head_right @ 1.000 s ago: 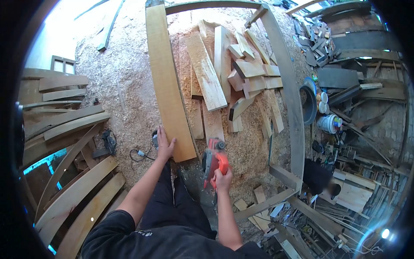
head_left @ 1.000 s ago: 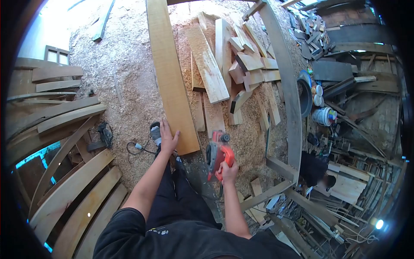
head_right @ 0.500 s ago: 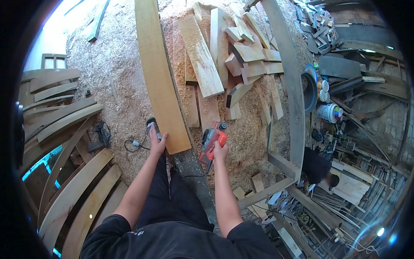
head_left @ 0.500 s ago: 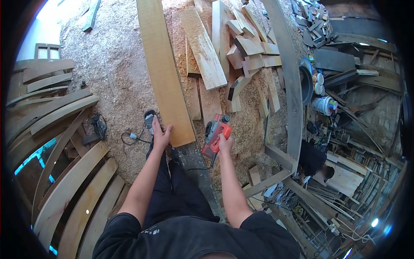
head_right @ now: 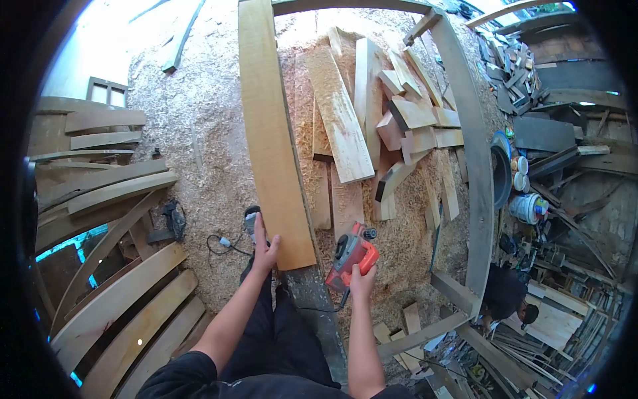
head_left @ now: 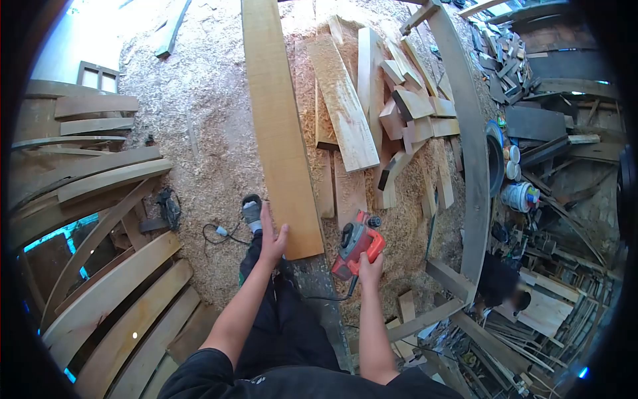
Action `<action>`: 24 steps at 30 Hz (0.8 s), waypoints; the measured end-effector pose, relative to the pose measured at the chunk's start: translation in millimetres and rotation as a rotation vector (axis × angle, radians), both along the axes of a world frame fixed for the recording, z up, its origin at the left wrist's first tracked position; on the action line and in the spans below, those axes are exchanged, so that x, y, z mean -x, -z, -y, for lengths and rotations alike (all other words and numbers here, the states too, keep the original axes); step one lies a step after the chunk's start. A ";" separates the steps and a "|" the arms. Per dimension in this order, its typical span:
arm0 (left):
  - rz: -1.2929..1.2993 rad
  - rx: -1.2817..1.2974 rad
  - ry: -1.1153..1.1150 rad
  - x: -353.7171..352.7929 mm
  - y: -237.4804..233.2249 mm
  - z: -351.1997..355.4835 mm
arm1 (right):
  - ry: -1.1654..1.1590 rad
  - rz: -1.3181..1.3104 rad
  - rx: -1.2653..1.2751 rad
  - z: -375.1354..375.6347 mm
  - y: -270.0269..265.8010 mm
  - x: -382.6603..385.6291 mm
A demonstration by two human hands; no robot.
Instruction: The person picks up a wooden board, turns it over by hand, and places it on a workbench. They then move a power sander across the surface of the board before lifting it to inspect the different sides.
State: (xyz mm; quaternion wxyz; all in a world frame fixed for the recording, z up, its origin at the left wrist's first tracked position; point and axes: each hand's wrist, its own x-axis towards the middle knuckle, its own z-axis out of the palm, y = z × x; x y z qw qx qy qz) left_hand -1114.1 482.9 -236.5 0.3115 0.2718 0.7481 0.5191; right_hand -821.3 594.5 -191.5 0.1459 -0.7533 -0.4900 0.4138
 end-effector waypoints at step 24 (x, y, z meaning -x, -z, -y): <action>-0.091 0.091 -0.038 3.1 10.0 -27.8 | 0.004 -0.191 -0.015 -37.0 52.7 13.7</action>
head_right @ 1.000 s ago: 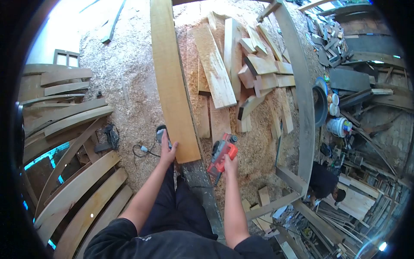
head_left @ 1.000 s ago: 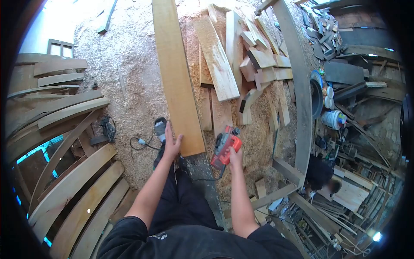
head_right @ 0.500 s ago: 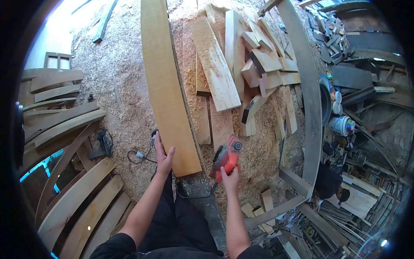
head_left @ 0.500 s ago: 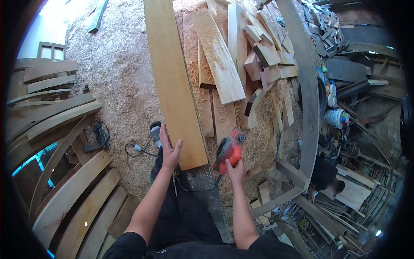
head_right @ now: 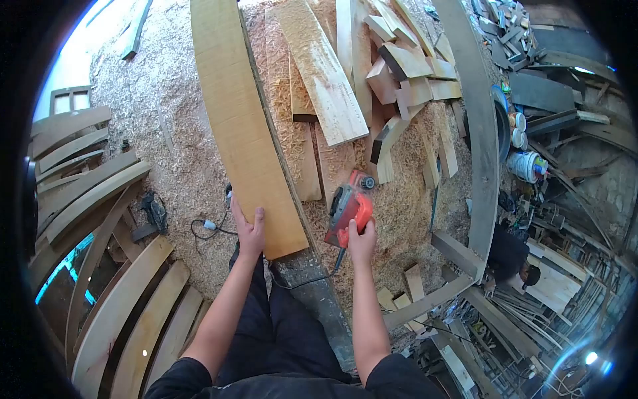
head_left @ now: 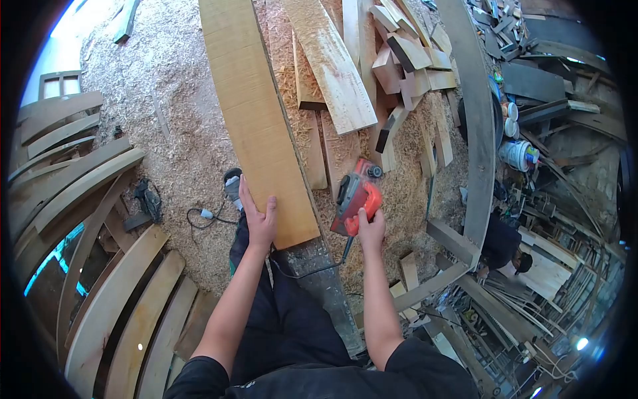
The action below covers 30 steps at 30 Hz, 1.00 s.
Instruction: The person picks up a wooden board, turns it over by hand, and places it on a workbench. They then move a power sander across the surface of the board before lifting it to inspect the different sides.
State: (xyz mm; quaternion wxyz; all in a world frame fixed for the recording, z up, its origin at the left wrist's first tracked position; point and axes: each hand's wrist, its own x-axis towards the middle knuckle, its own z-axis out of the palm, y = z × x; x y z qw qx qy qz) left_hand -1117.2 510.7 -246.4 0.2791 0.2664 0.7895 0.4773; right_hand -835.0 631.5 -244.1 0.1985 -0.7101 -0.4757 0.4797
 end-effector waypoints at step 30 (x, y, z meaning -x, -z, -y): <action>0.074 -0.232 -0.133 -22.0 -0.4 6.0 | -0.888 -0.154 -0.322 4.1 -11.8 135.5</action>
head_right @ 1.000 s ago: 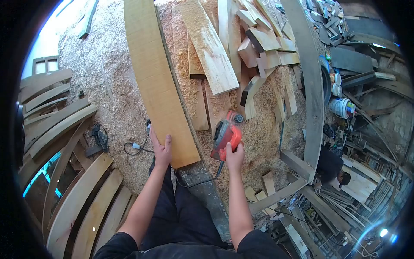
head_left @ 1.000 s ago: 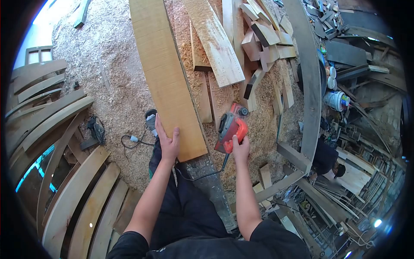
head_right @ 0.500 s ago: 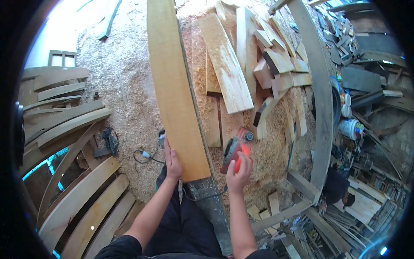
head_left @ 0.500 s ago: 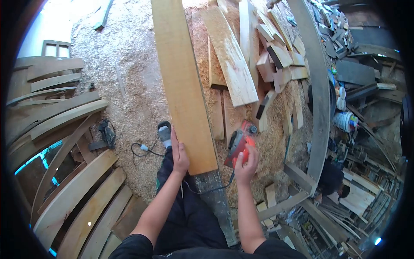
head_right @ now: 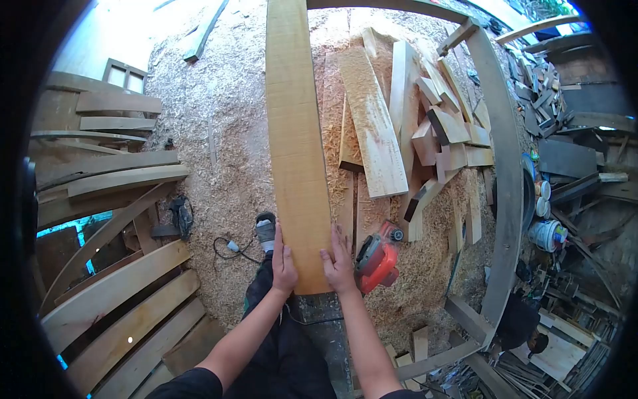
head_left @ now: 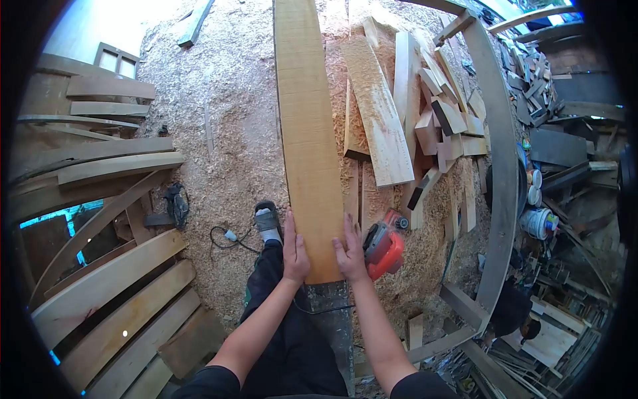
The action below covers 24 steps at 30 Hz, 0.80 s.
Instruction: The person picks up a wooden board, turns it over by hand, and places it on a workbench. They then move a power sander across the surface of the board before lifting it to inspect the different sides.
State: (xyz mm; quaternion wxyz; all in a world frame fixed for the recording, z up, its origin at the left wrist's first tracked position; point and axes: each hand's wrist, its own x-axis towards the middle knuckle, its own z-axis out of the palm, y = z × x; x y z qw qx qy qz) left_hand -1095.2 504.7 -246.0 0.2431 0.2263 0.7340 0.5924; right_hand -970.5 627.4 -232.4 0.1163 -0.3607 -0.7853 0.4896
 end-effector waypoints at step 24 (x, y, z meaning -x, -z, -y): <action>-0.298 0.297 -0.059 14.1 -5.7 -24.7 | -0.005 -0.169 0.114 -31.3 23.4 19.0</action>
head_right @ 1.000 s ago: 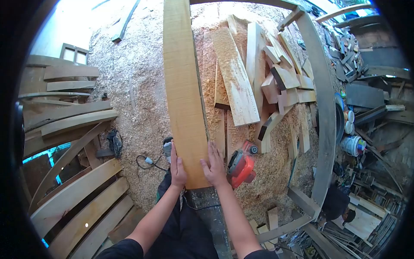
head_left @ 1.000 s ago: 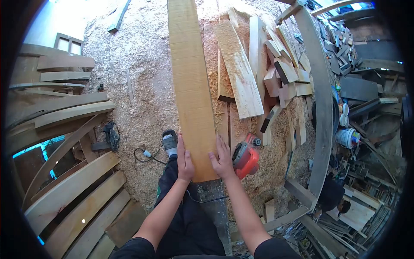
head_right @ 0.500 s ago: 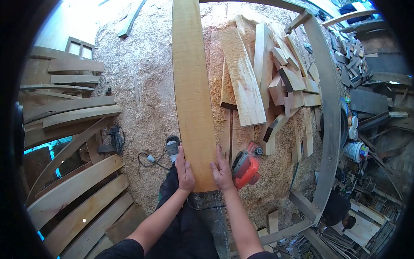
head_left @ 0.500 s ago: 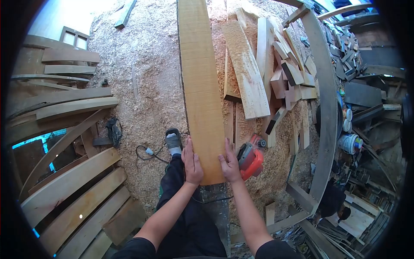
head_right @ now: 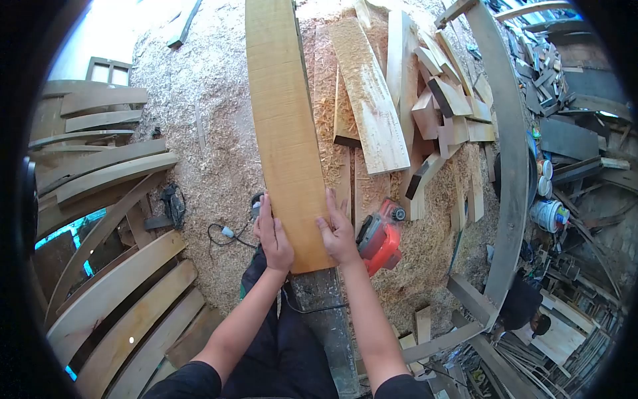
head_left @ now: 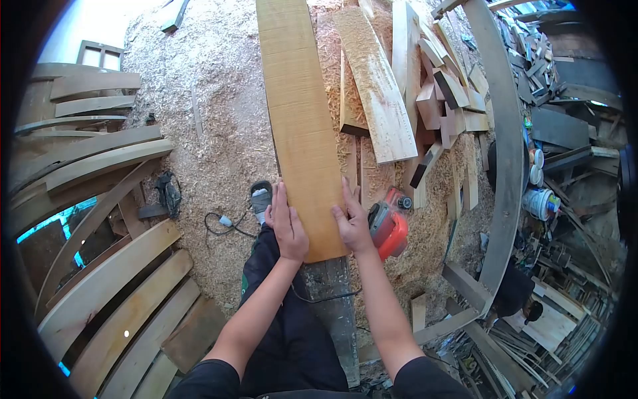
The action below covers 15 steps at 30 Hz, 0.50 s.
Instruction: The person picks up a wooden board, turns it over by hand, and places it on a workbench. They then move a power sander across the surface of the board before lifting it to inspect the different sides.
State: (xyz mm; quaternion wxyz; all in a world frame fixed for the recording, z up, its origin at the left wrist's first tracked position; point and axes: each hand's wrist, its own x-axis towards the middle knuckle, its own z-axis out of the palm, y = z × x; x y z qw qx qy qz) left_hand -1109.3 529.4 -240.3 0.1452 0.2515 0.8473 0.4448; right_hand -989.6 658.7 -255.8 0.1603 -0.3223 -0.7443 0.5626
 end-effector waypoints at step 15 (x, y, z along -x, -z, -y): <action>0.153 -0.205 0.111 3.4 3.5 19.5 | 0.025 0.101 -0.097 22.2 -29.7 -18.1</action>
